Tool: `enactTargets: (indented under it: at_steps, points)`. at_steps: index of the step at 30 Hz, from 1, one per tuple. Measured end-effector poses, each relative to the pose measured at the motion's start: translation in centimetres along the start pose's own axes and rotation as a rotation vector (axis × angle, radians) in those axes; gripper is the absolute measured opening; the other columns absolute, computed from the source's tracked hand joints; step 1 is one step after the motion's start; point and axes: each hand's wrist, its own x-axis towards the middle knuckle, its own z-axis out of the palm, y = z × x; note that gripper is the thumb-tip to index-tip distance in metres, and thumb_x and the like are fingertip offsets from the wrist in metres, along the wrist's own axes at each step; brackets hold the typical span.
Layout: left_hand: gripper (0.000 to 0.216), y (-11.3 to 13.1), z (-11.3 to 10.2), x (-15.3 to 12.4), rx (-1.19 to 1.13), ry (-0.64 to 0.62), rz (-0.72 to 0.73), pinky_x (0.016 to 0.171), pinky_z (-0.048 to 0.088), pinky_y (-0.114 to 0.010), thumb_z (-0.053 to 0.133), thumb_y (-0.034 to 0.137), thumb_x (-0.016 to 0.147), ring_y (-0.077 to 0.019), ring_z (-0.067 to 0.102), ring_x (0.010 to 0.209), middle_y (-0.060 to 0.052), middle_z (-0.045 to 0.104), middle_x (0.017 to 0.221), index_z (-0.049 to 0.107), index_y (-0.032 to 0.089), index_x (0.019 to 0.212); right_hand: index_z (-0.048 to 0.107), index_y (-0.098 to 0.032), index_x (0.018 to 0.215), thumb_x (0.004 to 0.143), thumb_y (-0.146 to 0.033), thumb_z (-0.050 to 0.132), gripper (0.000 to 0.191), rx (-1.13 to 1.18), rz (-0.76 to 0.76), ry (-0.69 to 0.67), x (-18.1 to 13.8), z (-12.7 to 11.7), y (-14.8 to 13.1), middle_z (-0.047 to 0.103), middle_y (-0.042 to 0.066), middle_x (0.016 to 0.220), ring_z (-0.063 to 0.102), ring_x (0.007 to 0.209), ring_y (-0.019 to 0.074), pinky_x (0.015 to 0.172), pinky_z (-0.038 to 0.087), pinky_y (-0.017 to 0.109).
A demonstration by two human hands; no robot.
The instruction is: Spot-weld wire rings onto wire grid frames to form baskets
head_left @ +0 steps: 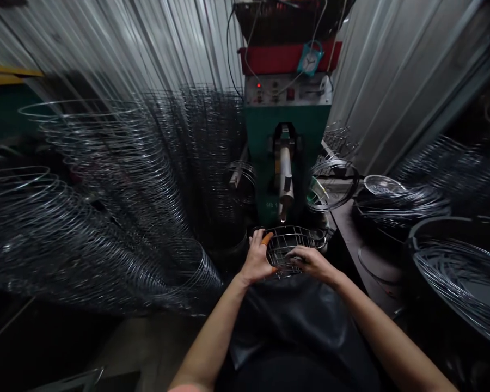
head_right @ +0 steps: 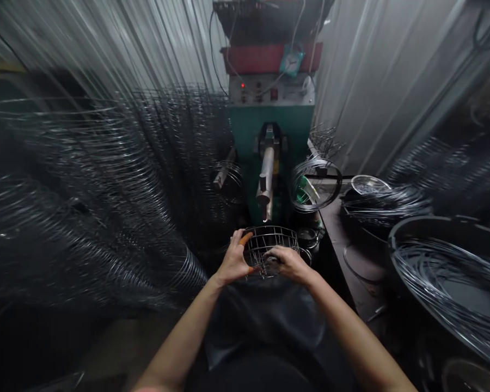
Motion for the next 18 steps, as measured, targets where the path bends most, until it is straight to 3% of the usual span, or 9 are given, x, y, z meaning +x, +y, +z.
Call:
enactTargets:
  at_steps: [3,7,12,18]
  points:
    - [0.102,-0.7,0.1,0.3,-0.030,-0.002,-0.011,0.110,0.014,-0.057,0.081,0.035,0.047,-0.0380,0.011,0.136,-0.019,0.019,0.146,0.031,0.015,0.134,0.062,-0.019,0.108,0.078,-0.024,0.059,0.031,-0.038,-0.012,-0.062,0.2,-0.4,0.3,0.062,0.007,0.103,0.060,0.093,0.0175,0.080,0.047,0.029]
    - [0.103,-1.5,0.4,0.9,-0.070,-0.013,-0.033,0.110,0.014,-0.056,0.082,0.034,0.046,-0.0379,0.010,0.136,-0.019,0.019,0.146,0.032,0.015,0.134,0.064,-0.019,0.104,0.073,-0.009,0.058,0.033,-0.071,-0.020,-0.083,0.8,-0.2,0.9,0.064,0.007,0.100,0.061,0.092,0.0174,0.080,0.048,0.029]
    - [0.106,-2.1,0.7,1.8,-0.098,-0.033,-0.039,0.109,0.015,-0.057,0.084,0.036,0.044,-0.0370,0.011,0.137,-0.017,0.019,0.146,0.032,0.018,0.134,0.067,-0.019,0.096,0.073,-0.005,0.055,0.029,-0.086,-0.024,-0.038,1.5,0.3,1.9,0.067,0.005,0.092,0.063,0.085,0.0165,0.075,0.048,0.027]
    - [0.103,-2.8,1.0,2.9,-0.138,0.004,0.014,0.110,0.016,-0.053,0.083,0.036,0.045,-0.0367,0.014,0.136,-0.021,0.021,0.144,0.035,0.012,0.132,0.067,-0.020,0.094,0.073,-0.004,0.054,0.029,-0.119,-0.053,0.009,2.0,0.4,2.8,0.067,0.005,0.092,0.063,0.084,0.0155,0.073,0.048,0.024]
